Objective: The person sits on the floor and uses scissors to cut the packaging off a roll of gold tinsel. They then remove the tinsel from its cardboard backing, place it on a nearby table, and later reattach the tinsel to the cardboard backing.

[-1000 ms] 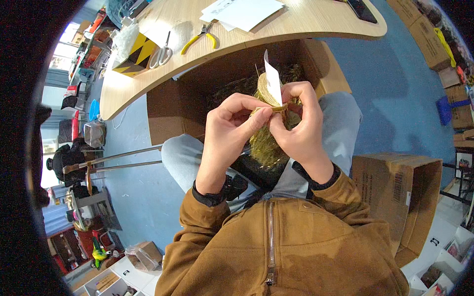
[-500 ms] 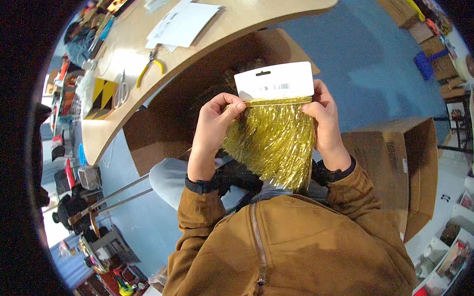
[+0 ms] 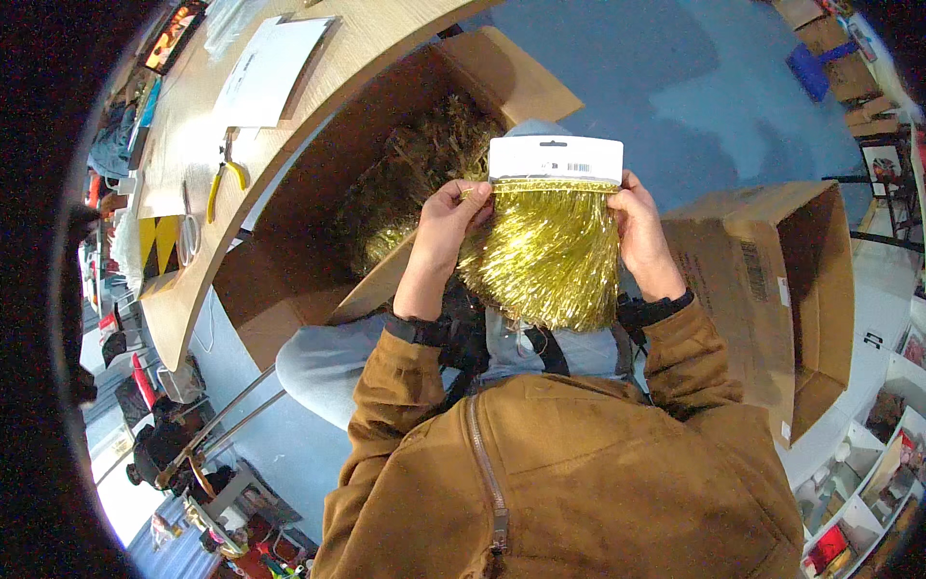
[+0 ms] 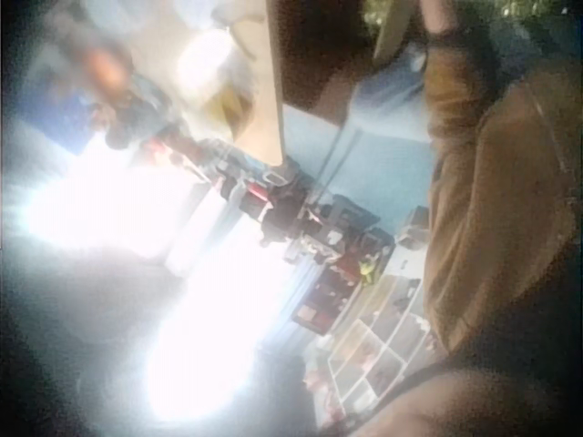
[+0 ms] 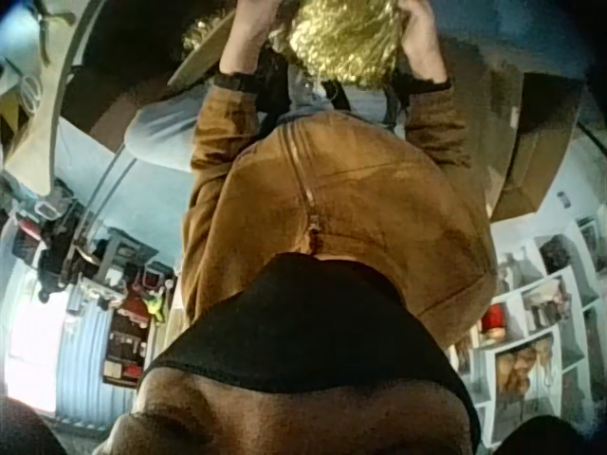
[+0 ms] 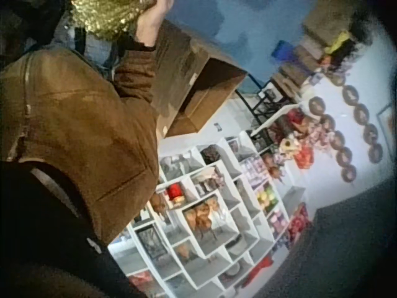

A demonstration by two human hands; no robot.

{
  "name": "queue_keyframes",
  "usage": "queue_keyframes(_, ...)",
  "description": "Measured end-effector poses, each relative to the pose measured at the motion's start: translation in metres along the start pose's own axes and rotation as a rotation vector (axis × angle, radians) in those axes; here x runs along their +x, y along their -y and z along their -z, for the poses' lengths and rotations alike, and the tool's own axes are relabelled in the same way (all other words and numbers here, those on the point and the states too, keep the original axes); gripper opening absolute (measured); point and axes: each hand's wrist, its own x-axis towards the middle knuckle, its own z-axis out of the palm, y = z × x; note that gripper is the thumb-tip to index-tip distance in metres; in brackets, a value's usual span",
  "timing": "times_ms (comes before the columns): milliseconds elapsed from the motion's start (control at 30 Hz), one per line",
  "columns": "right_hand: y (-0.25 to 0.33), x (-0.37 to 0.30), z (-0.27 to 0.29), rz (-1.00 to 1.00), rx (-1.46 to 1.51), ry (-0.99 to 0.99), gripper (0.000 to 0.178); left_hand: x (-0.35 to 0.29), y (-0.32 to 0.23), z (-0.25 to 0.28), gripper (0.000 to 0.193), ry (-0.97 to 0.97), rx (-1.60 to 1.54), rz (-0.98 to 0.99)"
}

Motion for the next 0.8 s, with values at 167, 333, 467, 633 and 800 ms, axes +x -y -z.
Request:
queue_keyframes(167,-0.003,-0.001,0.016,-0.012,-0.034,0.002,0.036,0.002,-0.002,-0.011,0.025,-0.073,0.087,-0.040)
queue_keyframes(333,0.013,-0.014,0.001,0.093,-0.131,-0.165,0.045,0.000,-0.005,-0.015,0.033,-0.103,0.087,-0.068)
queue_keyframes(467,0.045,-0.019,-0.023,0.980,-1.274,-0.058,0.051,0.000,-0.008,-0.015,0.031,-0.094,0.085,-0.054)
queue_keyframes(633,0.043,-0.011,-0.049,0.801,-1.281,0.249,0.027,0.000,-0.015,-0.014,0.029,-0.069,0.093,-0.032)
queue_keyframes(800,0.033,-0.008,-0.047,0.821,-1.233,0.230,0.022,-0.001,-0.018,-0.012,0.028,-0.051,0.055,-0.009)
